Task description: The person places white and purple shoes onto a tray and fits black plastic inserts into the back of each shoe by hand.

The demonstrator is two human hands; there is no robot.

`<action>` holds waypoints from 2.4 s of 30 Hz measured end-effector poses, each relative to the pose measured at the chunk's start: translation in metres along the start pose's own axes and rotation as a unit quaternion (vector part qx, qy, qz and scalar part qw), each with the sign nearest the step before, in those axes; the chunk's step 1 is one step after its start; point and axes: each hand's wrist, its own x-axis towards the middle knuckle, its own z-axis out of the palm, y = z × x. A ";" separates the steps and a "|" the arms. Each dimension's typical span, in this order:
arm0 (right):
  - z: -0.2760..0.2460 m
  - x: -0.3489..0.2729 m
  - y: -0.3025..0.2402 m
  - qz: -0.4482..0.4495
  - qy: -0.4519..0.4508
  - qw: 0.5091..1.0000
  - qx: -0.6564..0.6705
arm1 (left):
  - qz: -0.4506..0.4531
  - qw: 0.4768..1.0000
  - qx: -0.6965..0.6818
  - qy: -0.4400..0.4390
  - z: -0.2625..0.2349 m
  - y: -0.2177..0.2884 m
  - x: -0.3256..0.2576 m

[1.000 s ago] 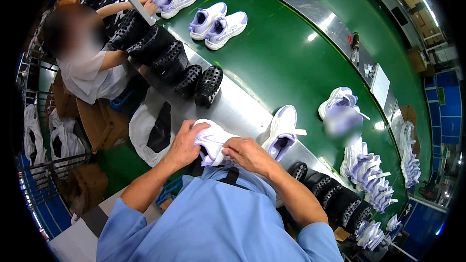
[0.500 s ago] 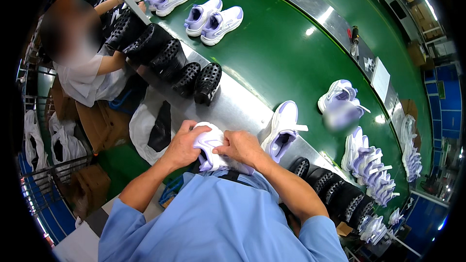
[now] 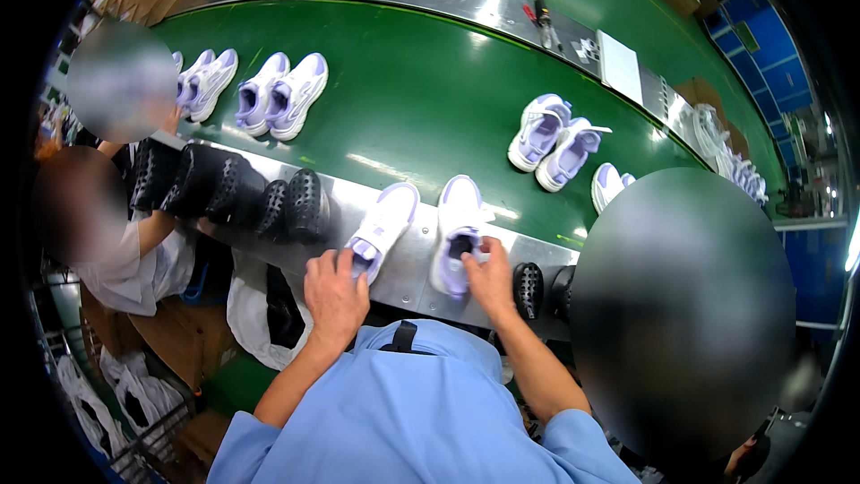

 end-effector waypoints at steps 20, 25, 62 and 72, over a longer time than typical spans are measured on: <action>0.035 0.012 -0.050 -0.409 -0.089 0.899 -0.131 | -0.070 0.927 -0.342 -0.136 0.085 0.041 0.042; 0.021 -0.042 -0.041 -0.054 -0.022 0.996 -0.070 | 0.007 0.962 -0.248 -0.110 0.060 0.059 0.007; -0.013 0.033 -0.068 0.189 -0.228 0.907 0.301 | -0.250 0.837 -0.449 -0.186 0.094 0.053 0.013; 0.048 -0.018 0.003 0.037 -0.094 0.981 0.164 | -0.275 0.790 -0.531 -0.137 0.103 0.056 0.000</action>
